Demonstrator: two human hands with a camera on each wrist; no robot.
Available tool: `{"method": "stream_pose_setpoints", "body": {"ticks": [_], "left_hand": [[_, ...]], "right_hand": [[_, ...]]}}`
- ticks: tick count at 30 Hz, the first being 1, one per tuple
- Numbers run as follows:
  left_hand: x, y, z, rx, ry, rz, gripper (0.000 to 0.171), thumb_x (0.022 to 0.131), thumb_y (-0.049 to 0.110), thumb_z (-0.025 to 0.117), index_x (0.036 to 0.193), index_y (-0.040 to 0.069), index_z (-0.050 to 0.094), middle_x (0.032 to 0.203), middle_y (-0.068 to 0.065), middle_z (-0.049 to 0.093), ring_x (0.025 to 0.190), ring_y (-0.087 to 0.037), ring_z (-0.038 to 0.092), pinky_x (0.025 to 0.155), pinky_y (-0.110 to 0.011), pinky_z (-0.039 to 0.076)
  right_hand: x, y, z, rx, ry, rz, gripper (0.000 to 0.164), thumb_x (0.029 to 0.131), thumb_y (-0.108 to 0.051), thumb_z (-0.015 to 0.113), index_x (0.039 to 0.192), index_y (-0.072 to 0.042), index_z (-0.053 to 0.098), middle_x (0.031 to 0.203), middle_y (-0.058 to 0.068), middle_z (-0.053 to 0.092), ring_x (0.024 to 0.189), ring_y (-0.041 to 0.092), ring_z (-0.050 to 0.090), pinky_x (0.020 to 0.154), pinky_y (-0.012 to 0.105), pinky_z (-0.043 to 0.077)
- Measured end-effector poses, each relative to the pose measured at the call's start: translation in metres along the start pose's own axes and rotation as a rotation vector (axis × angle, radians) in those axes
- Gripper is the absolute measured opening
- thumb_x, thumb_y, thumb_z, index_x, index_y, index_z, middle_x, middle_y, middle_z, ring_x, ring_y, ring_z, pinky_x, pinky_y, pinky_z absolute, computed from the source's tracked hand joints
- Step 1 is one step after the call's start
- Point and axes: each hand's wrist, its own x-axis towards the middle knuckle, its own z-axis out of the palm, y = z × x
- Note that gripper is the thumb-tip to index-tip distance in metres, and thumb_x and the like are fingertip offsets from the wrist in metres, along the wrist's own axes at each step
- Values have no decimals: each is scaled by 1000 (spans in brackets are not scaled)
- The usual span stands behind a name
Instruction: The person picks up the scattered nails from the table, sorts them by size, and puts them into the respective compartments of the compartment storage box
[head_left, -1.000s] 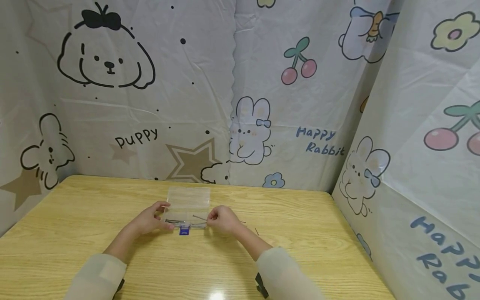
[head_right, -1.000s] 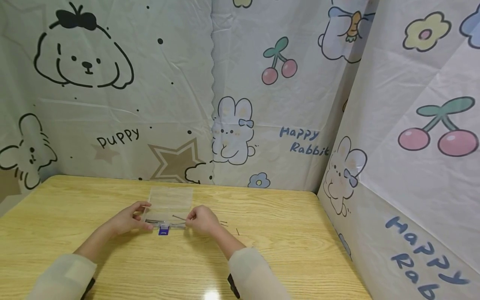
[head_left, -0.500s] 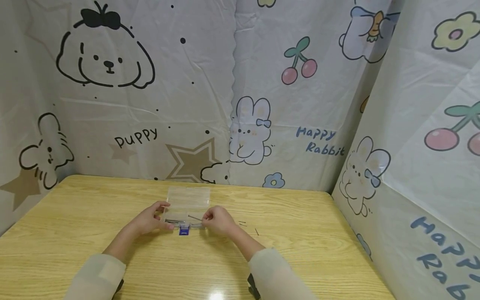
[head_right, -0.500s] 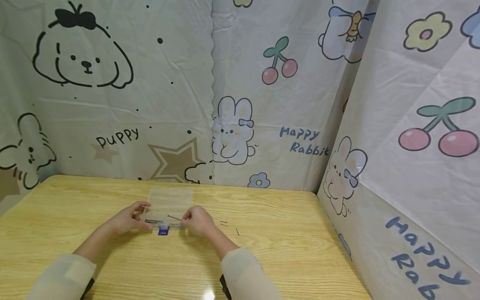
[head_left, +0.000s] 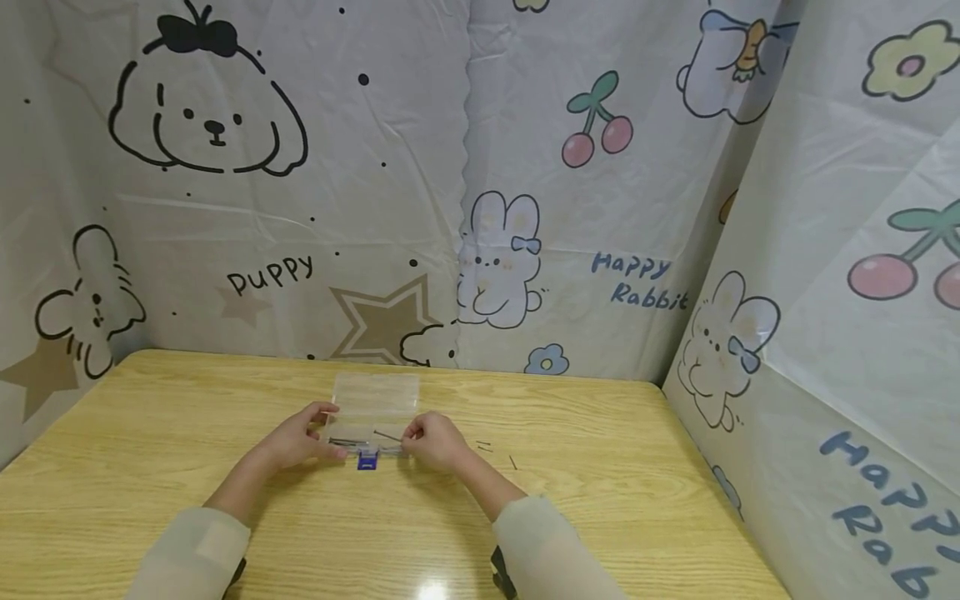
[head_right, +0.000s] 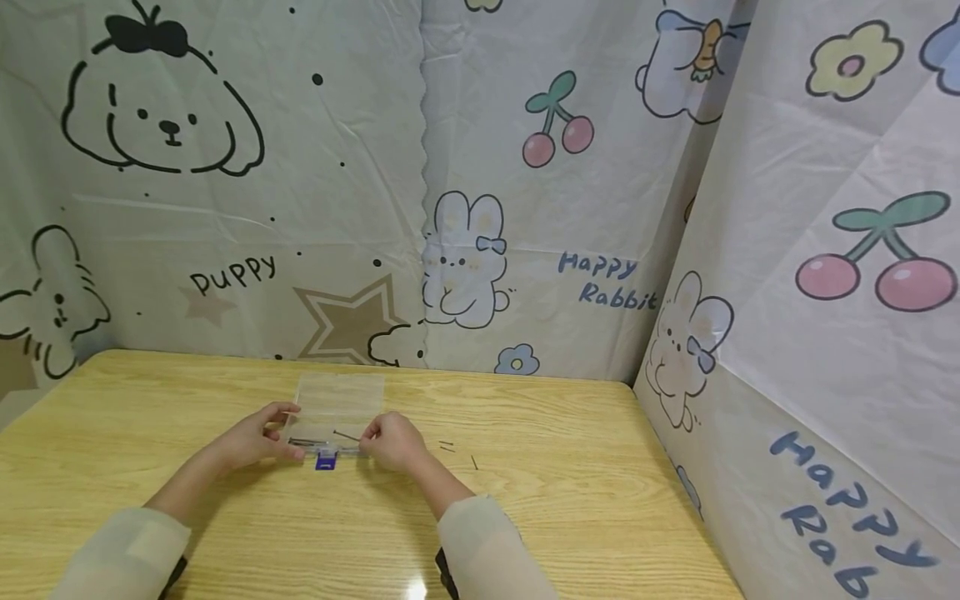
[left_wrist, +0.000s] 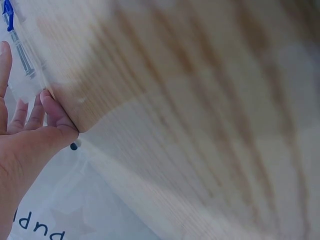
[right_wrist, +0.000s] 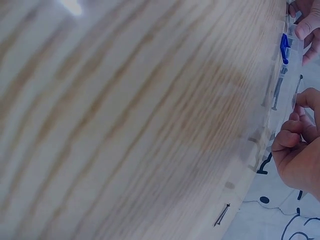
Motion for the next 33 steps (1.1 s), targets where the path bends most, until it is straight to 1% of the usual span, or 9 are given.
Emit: {"method": "stream_pose_setpoints", "body": {"ticks": [9,16,22,28,33], "left_hand": [[0,0,0,-6,-6,1,85,76,31,77,140,-1,30,140,-35,30,120,-53,39,96,-57,40],[2,-3,0,-2,-2,7,85,76,32,78,139,0,30,139,-34,32,121,-53,39,98,-58,39],[1,-1,-1,8,-3,6,83,77,30,77,139,-1,30,139,-36,31,120,-53,39,97,-58,39],[2,-2,-1,8,0,7,84,77,30,77,139,-1,30,139,-36,31,120,-53,39,98,-58,39],[1,-2,0,-2,-2,10,85,77,31,77,139,-1,30,139,-36,31,121,-54,38,99,-58,38]], "right_hand": [[0,1,1,10,9,-1,11,88,-14,61,85,-6,69,71,-4,58,57,5,44,49,18,38],[-1,1,1,5,7,-1,12,88,-14,61,86,-6,70,72,-3,58,57,5,44,50,18,38],[0,2,2,2,10,0,13,89,-15,60,86,-7,70,73,-4,59,57,5,45,50,18,38],[-1,1,0,-6,14,9,13,90,-18,60,89,-9,70,71,-5,56,57,6,44,50,19,38],[-4,0,-6,-2,22,13,12,90,-22,63,90,-11,69,71,-5,54,58,7,44,50,20,37]]}}
